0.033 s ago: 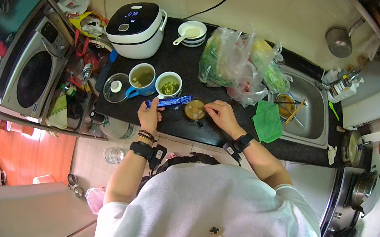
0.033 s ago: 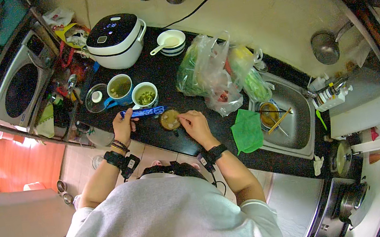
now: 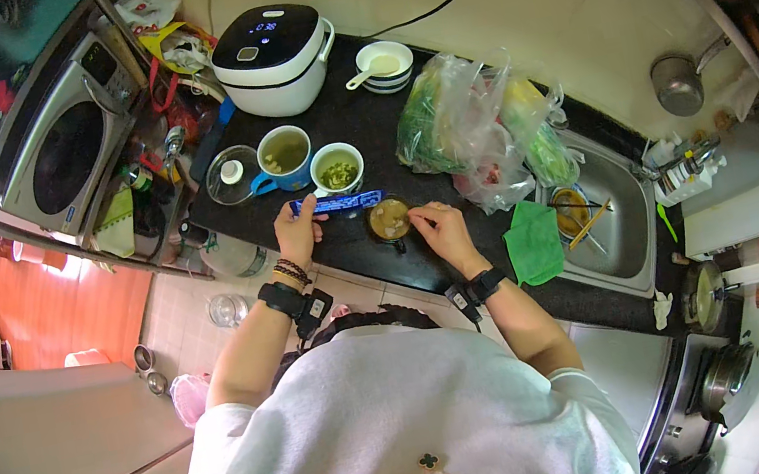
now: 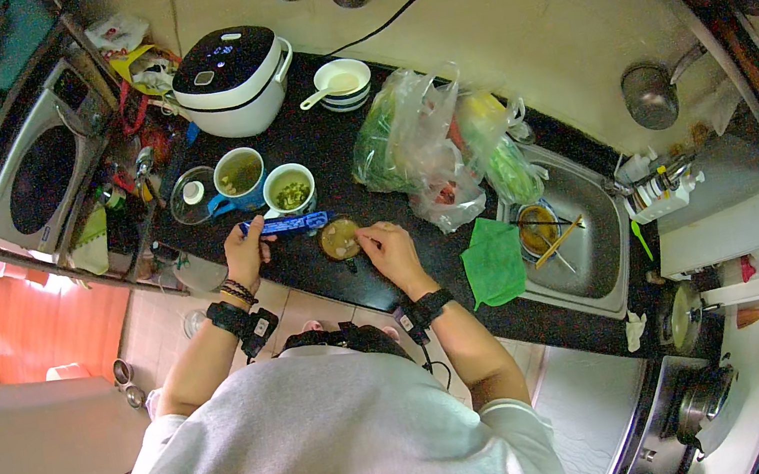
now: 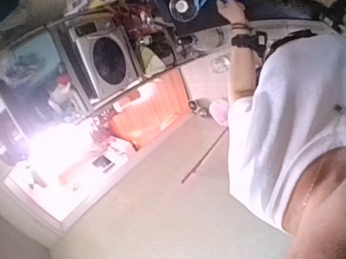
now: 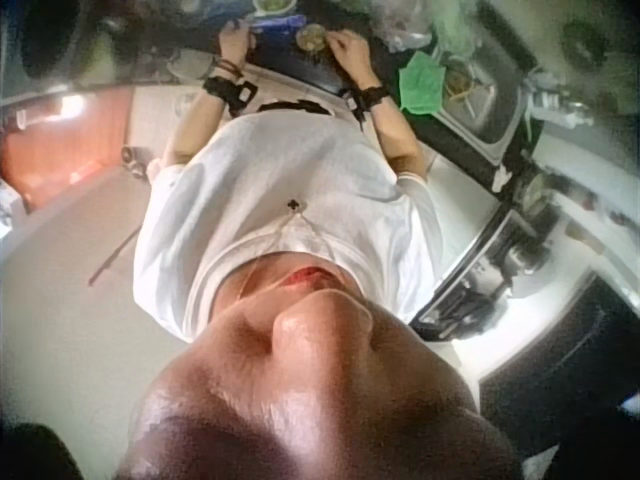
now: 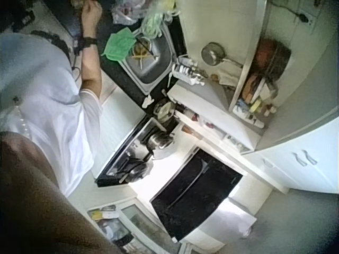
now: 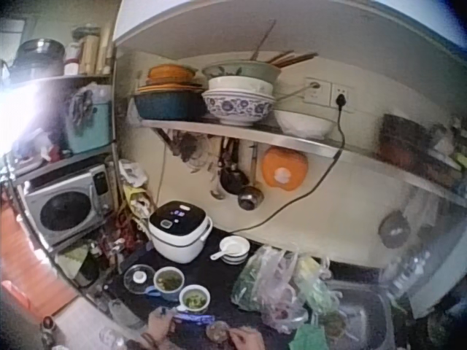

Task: Prepare a cup of tea by washing a strainer, heating water in a kettle, and adding tea powder from a sachet.

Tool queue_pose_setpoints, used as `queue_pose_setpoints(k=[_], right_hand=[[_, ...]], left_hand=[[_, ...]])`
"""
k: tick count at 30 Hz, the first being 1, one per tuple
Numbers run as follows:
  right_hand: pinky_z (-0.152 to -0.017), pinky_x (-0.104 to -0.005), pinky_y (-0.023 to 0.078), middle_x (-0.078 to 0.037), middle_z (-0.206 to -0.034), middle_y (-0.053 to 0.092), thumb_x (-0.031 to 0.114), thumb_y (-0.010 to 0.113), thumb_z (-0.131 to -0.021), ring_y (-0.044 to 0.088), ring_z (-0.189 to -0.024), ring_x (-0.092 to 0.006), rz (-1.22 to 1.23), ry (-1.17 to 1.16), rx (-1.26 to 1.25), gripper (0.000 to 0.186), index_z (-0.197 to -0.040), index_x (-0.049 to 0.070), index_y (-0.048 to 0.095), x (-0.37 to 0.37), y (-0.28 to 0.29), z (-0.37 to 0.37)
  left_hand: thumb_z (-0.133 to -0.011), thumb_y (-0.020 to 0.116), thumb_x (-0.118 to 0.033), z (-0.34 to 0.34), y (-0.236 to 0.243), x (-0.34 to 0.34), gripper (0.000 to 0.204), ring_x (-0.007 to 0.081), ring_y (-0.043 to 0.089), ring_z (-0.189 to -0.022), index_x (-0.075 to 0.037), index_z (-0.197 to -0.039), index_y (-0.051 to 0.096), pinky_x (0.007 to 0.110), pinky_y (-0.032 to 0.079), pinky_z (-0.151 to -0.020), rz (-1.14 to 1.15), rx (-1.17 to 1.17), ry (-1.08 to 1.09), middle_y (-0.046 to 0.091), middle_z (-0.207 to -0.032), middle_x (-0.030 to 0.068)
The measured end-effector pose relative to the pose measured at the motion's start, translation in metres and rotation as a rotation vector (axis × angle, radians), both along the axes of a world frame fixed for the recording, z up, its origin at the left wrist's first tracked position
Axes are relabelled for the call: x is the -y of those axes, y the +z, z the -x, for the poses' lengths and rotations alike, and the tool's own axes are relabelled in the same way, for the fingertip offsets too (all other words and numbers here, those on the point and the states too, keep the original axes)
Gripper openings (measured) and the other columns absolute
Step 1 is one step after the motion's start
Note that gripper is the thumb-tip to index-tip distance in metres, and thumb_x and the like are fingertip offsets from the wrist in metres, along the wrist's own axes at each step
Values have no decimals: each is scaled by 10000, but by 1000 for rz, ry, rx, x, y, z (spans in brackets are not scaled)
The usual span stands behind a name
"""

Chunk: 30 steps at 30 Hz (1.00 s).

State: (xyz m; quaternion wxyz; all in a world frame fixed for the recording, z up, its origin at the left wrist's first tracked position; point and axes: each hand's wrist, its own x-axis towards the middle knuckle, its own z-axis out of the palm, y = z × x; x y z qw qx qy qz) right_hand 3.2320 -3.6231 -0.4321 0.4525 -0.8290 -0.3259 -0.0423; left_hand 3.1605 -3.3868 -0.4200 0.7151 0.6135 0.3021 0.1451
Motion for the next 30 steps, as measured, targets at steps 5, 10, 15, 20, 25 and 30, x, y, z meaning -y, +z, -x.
queue_pose_setpoints(k=[5, 10, 15, 20, 25, 30], right_hand=[[-618, -325, 397, -102, -656, 564, 94, 571, -737, 521, -587, -228, 8, 63, -131, 106, -793, 47, 647, 3, 8, 4], [-616, -330, 394, -95, -639, 552, 100, 576, -734, 521, -597, -234, 45, 21, -6, 100, -783, 42, 641, 6, 6, 2], [-606, -330, 390, -91, -635, 547, 104, 577, -735, 516, -598, -244, -9, -50, 42, 97, -774, 36, 634, 7, 4, 5], [-595, -329, 388, -91, -622, 539, 92, 585, -727, 515, -596, -247, -5, -65, -3, 96, -783, 28, 629, 11, 1, 9], [-588, -331, 388, -91, -619, 537, 85, 589, -721, 514, -593, -246, -71, -72, 25, 90, -778, 28, 628, 11, 5, 11], [-588, -331, 387, -93, -622, 538, 79, 592, -717, 519, -599, -245, -46, -55, 69, 80, -767, 26, 625, 7, 15, 11]], left_hand=[[-828, 559, -281, 3, 4, -2, 264, 92, 427, -403, -50, -730, 478, 218, 339, -361, 77, -28, -39, 571, -626, 63], [-828, 562, -251, -1, 7, 4, 227, 76, 425, -412, -39, -779, 497, 208, 336, -369, 38, -37, -53, 567, -627, 53], [-808, 586, -138, 0, 15, 18, 168, 45, 420, -445, -25, -908, 512, 185, 334, -398, -220, 206, -129, 501, -591, -4], [-817, 573, -130, 8, -31, 6, 145, 53, 438, -457, -33, -905, 509, 192, 355, -412, -376, -56, -145, 480, -590, -12], [-800, 601, -160, 9, -29, 5, 173, 71, 458, -438, -24, -878, 527, 206, 375, -408, -57, 101, -123, 503, -535, 13], [-827, 569, -201, 12, -19, -5, 213, 74, 471, -465, -14, -906, 504, 201, 397, -439, 44, 38, -49, 563, -625, 60]])
